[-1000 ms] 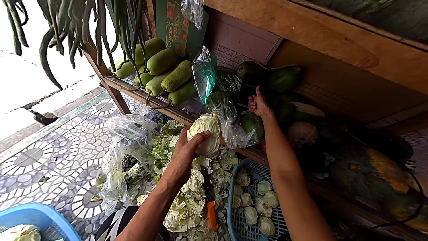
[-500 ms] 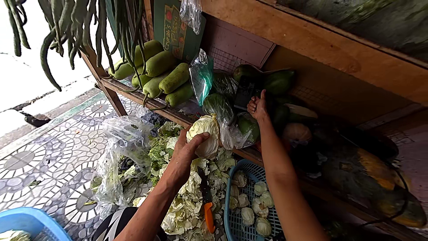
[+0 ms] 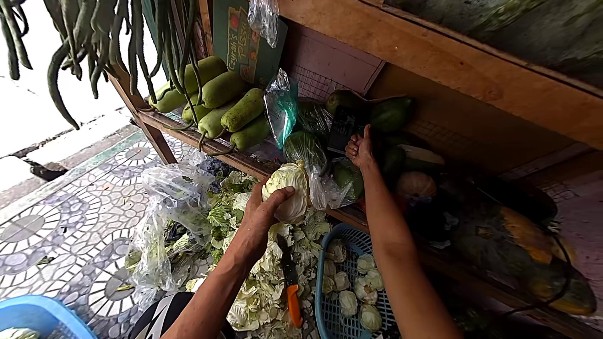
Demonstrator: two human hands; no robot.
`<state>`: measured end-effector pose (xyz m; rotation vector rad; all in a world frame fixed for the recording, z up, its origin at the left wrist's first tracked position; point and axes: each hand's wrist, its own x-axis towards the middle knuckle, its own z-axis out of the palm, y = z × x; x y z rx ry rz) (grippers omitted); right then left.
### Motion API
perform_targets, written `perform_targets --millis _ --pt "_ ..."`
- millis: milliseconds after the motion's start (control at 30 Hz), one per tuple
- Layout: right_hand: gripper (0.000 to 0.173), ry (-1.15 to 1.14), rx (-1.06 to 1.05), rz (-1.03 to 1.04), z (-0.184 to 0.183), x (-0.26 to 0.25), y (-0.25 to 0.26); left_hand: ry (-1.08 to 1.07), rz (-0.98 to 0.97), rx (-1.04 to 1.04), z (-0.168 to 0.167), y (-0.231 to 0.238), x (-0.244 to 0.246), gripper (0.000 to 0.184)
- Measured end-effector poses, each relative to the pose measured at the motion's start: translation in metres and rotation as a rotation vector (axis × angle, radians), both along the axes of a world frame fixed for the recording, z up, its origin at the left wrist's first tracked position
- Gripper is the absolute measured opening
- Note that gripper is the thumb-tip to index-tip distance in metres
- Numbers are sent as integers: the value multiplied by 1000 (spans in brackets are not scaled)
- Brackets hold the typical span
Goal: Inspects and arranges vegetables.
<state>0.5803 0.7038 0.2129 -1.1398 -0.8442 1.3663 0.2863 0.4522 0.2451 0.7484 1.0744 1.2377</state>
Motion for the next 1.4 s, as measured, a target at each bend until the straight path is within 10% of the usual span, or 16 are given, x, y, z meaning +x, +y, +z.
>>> perform_targets --millis 600,1400 --pt "63 -308 -126 152 2 -8 9 3 -5 -5 1 0 -1 62" --pt "63 118 -348 238 27 -9 7 -25 -4 6 3 -1 -5 63"
